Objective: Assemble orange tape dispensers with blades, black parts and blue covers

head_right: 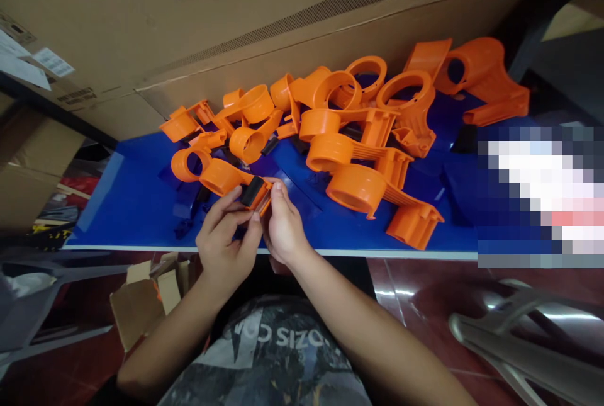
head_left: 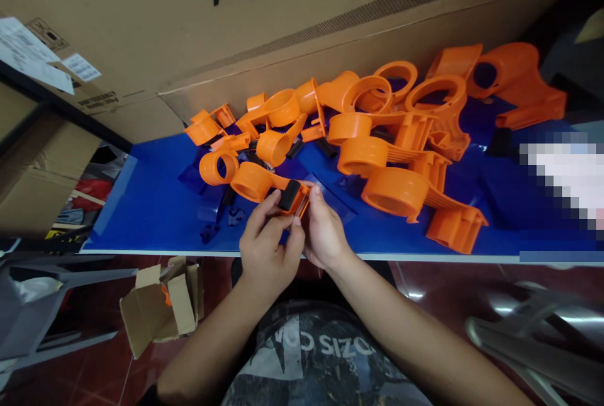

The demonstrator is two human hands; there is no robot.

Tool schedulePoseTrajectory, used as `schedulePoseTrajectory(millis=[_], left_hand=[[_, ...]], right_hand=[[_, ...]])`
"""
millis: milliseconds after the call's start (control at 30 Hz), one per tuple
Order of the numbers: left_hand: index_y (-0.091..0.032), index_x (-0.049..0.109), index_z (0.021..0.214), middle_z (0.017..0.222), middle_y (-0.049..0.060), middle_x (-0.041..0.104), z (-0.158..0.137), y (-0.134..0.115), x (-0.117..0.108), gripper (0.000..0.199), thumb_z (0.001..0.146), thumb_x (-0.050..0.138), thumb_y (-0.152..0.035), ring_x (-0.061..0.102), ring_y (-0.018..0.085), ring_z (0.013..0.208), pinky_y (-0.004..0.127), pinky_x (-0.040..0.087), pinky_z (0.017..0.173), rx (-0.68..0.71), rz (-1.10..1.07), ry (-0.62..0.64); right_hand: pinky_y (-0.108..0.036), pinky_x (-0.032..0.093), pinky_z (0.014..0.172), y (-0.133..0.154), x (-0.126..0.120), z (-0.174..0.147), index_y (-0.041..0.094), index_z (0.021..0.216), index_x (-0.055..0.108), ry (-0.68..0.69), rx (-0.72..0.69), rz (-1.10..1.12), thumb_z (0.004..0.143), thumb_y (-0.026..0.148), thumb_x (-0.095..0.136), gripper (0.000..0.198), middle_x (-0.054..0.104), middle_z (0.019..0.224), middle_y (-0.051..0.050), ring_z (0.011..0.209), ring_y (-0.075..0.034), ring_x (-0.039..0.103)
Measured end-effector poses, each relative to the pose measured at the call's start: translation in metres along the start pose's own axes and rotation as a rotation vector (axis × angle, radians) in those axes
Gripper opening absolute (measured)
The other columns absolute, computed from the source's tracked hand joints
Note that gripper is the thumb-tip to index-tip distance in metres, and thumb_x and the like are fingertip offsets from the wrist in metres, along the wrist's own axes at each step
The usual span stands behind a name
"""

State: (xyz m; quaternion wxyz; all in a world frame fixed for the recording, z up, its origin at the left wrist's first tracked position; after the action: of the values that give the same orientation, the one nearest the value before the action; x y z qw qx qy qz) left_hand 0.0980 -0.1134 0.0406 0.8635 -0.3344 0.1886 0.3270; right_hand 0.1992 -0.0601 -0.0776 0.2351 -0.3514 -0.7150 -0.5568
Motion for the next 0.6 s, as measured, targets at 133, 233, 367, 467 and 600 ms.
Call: schedulePoseTrajectory(millis=[133, 233, 367, 467, 600], left_hand=[[-0.017, 0.077, 0.1, 0.139, 0.016, 0.075, -0.001, 0.0, 0.0, 0.006, 0.096, 0.073, -0.014, 0.08, 0.025, 0.115, 0.043, 0.067, 0.105, -0.004, -0.013, 0.004], [-0.017, 0.078, 0.104, 0.141, 0.017, 0.073, -0.002, 0.001, 0.002, 0.01, 0.097, 0.073, -0.014, 0.079, 0.025, 0.117, 0.043, 0.066, 0.106, 0.005, -0.014, 0.028], [-0.018, 0.08, 0.11, 0.15, 0.018, 0.067, -0.006, -0.001, 0.011, 0.014, 0.097, 0.074, -0.017, 0.074, 0.029, 0.131, 0.045, 0.065, 0.11, 0.057, 0.001, 0.106], [-0.018, 0.08, 0.112, 0.152, 0.018, 0.065, -0.008, 0.0, 0.013, 0.016, 0.099, 0.073, -0.017, 0.073, 0.03, 0.133, 0.046, 0.065, 0.111, 0.072, 0.01, 0.131], [-0.018, 0.08, 0.116, 0.154, 0.019, 0.064, -0.009, 0.003, 0.015, 0.018, 0.1, 0.072, -0.018, 0.073, 0.031, 0.133, 0.046, 0.065, 0.111, 0.068, 0.017, 0.156]], right_hand=[[-0.042, 0.062, 0.1, 0.001, 0.003, 0.0, 0.031, 0.11, 0.07, 0.019, 0.002, -0.003, 0.095, 0.069, 0.072, 0.041, 0.081, 0.107, 0.0, 0.113, -0.026, 0.077], [-0.041, 0.062, 0.097, 0.003, 0.002, 0.0, 0.031, 0.109, 0.069, 0.011, -0.002, -0.03, 0.095, 0.069, 0.071, 0.041, 0.081, 0.106, 0.0, 0.111, -0.026, 0.077], [-0.036, 0.062, 0.084, 0.006, -0.002, -0.001, 0.029, 0.108, 0.072, -0.021, -0.015, -0.12, 0.095, 0.072, 0.068, 0.044, 0.078, 0.096, 0.001, 0.093, -0.022, 0.076], [-0.033, 0.06, 0.074, 0.006, -0.002, -0.002, 0.028, 0.106, 0.073, -0.024, -0.004, -0.144, 0.095, 0.074, 0.067, 0.047, 0.075, 0.085, 0.002, 0.078, -0.019, 0.072], [-0.03, 0.057, 0.067, 0.005, -0.001, -0.002, 0.028, 0.106, 0.073, -0.022, 0.01, -0.106, 0.095, 0.074, 0.067, 0.048, 0.073, 0.082, 0.002, 0.077, -0.018, 0.071]])
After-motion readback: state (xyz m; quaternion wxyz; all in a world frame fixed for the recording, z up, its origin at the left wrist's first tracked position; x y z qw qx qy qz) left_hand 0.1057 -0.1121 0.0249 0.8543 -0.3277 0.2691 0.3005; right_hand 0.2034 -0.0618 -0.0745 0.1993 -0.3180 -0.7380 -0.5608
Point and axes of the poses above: each hand's wrist, its own z-axis towards the middle knuckle, its own x-axis out of the palm, y = z × x, the point moved 10 cm from there along z, towards the middle knuckle
